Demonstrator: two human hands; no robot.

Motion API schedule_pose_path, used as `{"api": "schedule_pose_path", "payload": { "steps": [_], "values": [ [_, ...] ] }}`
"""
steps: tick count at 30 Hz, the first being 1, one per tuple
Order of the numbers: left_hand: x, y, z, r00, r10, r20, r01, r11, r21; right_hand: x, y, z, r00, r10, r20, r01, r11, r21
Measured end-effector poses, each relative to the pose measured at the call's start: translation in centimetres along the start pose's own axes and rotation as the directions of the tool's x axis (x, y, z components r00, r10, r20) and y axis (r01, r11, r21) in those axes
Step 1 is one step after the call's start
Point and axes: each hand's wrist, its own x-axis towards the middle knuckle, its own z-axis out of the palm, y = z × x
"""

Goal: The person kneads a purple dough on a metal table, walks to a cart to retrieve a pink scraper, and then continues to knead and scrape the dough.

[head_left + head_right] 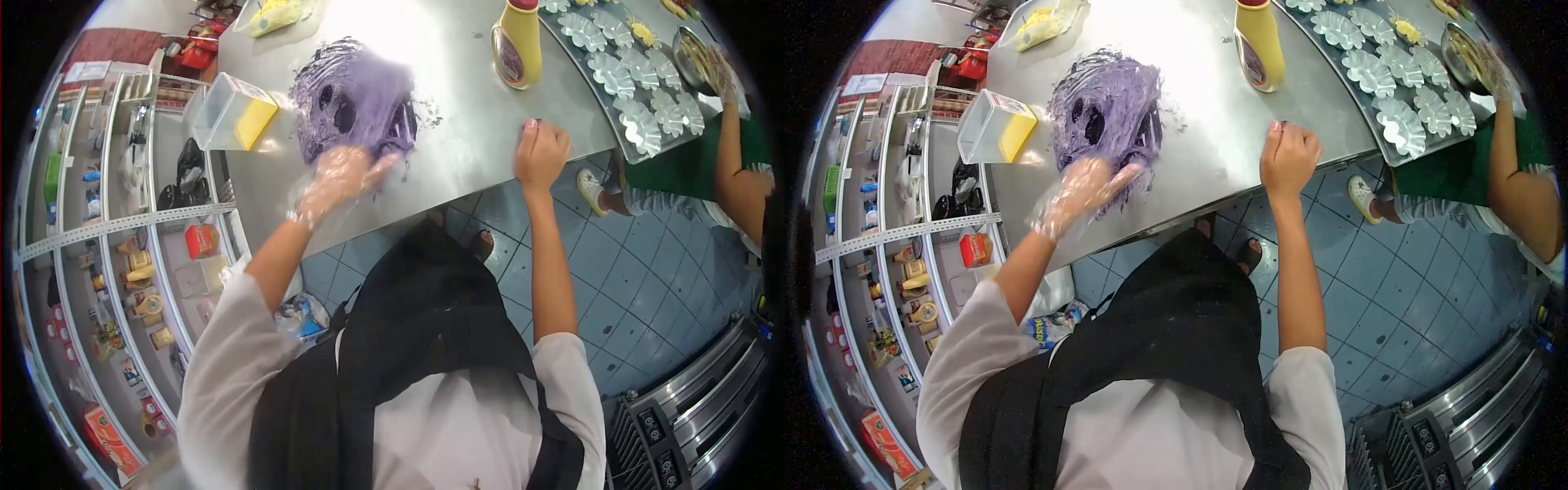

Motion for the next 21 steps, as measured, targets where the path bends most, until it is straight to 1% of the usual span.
{"api": "schedule_pose_path", "payload": {
  "steps": [2, 3, 6, 7, 9, 11, 12, 13, 15, 16, 17, 18, 20, 21],
  "values": [
    [-1.6, -1.4, 0.6, 0.988, -0.134, 0.082, 0.145, 0.977, -0.155, 0.1, -0.2, 0.1, 1.000, 0.016, -0.003, -0.016, 1.000, -0.010],
    [-1.1, -1.7, 0.8, 0.987, -0.131, 0.092, 0.144, 0.978, -0.149, 0.2, -0.3, 0.2, 1.000, 0.020, -0.007, -0.020, 0.999, -0.025],
    [1.8, -3.1, 1.3, 0.997, -0.013, 0.074, 0.027, 0.980, -0.196, 0.2, -0.3, 0.2, 0.999, 0.037, 0.003, -0.036, 0.998, -0.042],
    [4.5, -4.5, 2.4, 0.994, 0.093, -0.056, -0.103, 0.974, -0.202, -0.1, -0.5, 0.1, 0.999, 0.049, 0.007, -0.048, 0.998, -0.044],
    [10.5, -4.5, -1.0, 0.990, 0.024, -0.137, -0.071, 0.935, -0.347, 0.3, -0.4, 0.9, 0.998, 0.058, -0.001, -0.058, 0.997, -0.049],
    [15.9, -6.0, -2.5, 0.994, 0.051, -0.102, -0.075, 0.966, -0.246, -0.7, -0.3, 0.4, 0.997, 0.077, 0.014, -0.076, 0.997, -0.030],
    [18.4, -7.4, -2.6, 0.978, 0.162, -0.135, -0.176, 0.979, -0.103, 0.0, -0.1, 0.7, 0.997, 0.076, -0.010, -0.076, 0.997, -0.017],
    [20.9, -8.8, -2.7, 0.948, 0.271, -0.166, -0.266, 0.963, 0.047, 1.0, 0.3, 1.2, 0.998, 0.062, -0.029, -0.063, 0.998, -0.016],
    [20.4, -8.4, -2.1, 0.911, 0.300, -0.282, -0.304, 0.952, 0.029, 0.1, 0.8, 1.2, 0.998, 0.056, -0.012, -0.056, 0.998, -0.029],
    [19.5, -7.5, -2.4, 0.953, 0.173, -0.247, -0.213, 0.966, -0.144, -0.3, 0.8, 1.0, 0.999, 0.051, -0.007, -0.051, 0.998, -0.034],
    [18.5, -6.5, -2.7, 0.977, 0.044, -0.207, -0.107, 0.945, -0.308, -0.2, 0.7, 1.0, 0.999, 0.049, -0.019, -0.049, 0.998, -0.028],
    [15.9, -4.3, -3.0, 0.985, -0.175, 0.013, 0.151, 0.807, -0.572, -0.3, 0.5, 0.7, 0.999, 0.050, -0.020, -0.050, 0.999, -0.004],
    [11.0, -1.4, -2.2, 0.976, -0.217, -0.022, 0.173, 0.832, -0.528, 0.1, 0.1, 0.3, 0.999, 0.040, -0.024, -0.039, 0.998, 0.047],
    [9.2, -0.8, -2.8, 0.974, -0.223, -0.034, 0.172, 0.831, -0.529, 0.4, 0.0, 0.3, 0.999, 0.032, -0.032, -0.031, 0.998, 0.054]
  ]
}}
